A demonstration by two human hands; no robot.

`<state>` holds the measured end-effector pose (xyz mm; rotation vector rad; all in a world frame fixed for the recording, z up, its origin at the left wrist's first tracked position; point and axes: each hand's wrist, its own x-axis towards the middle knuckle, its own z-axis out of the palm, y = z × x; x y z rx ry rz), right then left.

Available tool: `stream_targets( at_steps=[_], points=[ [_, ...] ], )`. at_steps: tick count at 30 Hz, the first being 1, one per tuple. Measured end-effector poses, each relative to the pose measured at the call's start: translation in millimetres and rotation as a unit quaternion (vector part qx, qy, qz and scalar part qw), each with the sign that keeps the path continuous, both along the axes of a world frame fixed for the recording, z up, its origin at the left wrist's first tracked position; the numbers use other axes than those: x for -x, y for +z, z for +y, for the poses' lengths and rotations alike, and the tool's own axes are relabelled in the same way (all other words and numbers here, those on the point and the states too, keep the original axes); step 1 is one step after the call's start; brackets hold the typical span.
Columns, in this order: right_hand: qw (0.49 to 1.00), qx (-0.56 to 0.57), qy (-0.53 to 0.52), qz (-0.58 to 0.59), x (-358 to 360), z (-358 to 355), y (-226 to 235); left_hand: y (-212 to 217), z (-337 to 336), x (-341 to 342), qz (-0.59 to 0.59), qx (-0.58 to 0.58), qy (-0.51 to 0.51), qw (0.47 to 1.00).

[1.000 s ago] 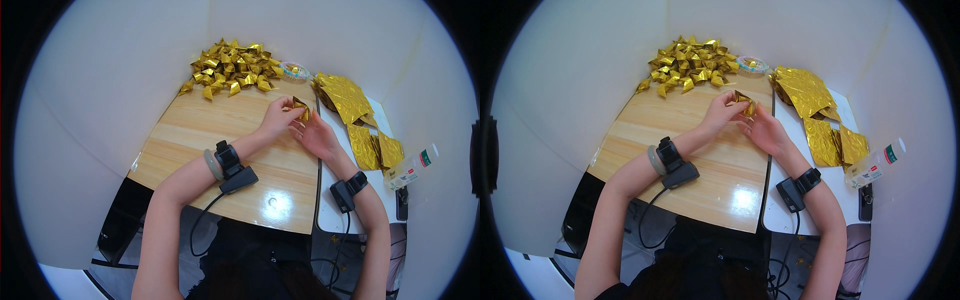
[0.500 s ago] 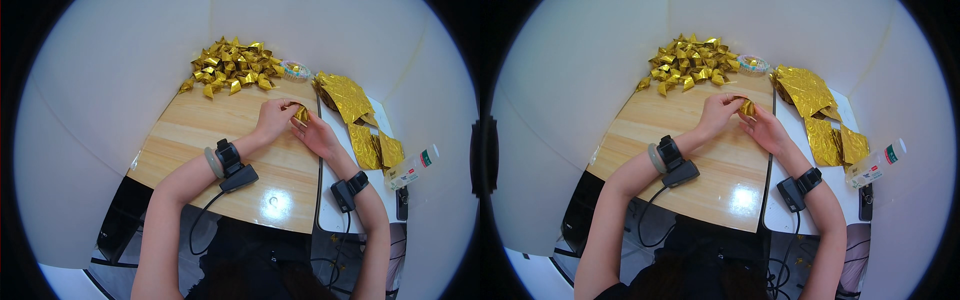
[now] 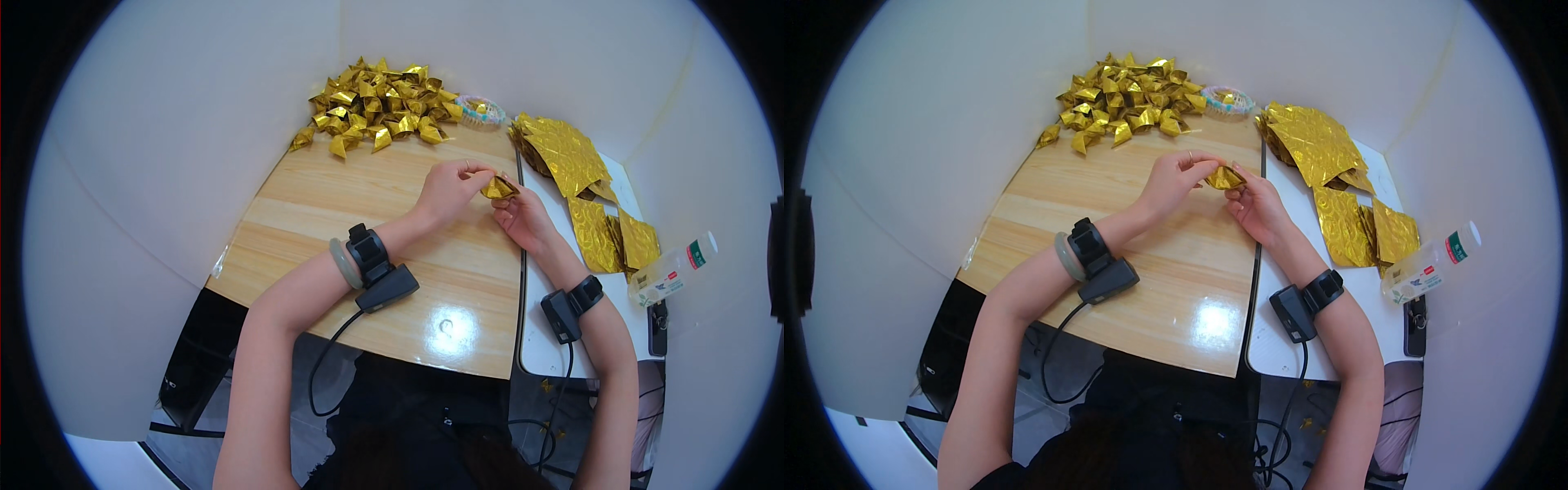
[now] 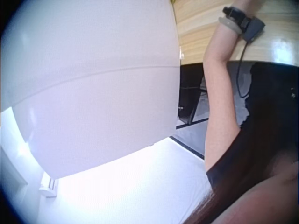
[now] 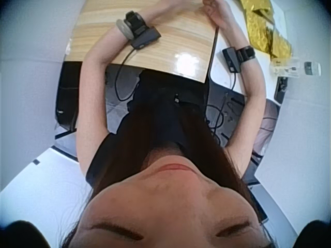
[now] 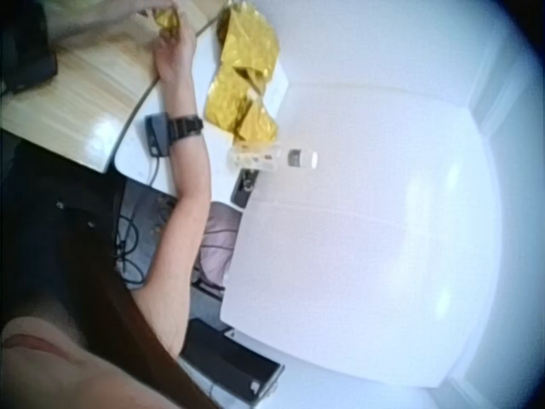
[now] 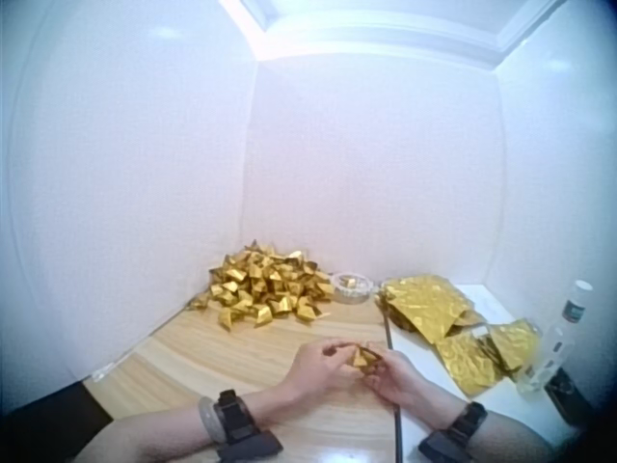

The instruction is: Folding square sheets of gold foil joss paper into traditional ingot shapes.

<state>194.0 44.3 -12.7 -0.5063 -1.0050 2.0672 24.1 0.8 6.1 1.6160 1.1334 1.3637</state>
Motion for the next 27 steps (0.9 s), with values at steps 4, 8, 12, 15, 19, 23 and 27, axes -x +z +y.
stream_targets(
  at_steps=[4,8,12,15,19,23,27],
  points=[
    [0.997,0.022,-0.05,-0.055,6.8,-6.2,5.7,1.4,-0.2,0.9,-0.034,-0.002,-0.019,0.999],
    [0.998,0.013,-0.002,-0.054,-0.9,-4.0,4.8,7.5,0.0,-0.3,0.016,0.032,-0.071,0.997],
    [0.991,-0.012,0.002,-0.136,1.5,-4.1,5.5,-0.1,5.4,1.8,0.083,0.011,-0.094,0.992],
    [0.988,-0.043,0.014,-0.149,3.6,-7.3,6.9,-4.3,6.8,-0.9,0.086,-0.002,-0.075,0.993],
    [0.985,-0.065,0.039,-0.154,5.0,-9.7,8.8,-0.6,2.7,-2.6,0.104,-0.005,-0.081,0.991],
    [0.98,-0.07,0.035,-0.183,7.0,-9.5,8.7,1.7,0.0,-3.9,0.102,-0.04,-0.059,0.992],
    [0.977,-0.079,0.035,-0.195,3.9,-5.0,5.2,9.1,-5.1,-7.5,0.133,-0.053,-0.051,0.988]
  ],
)
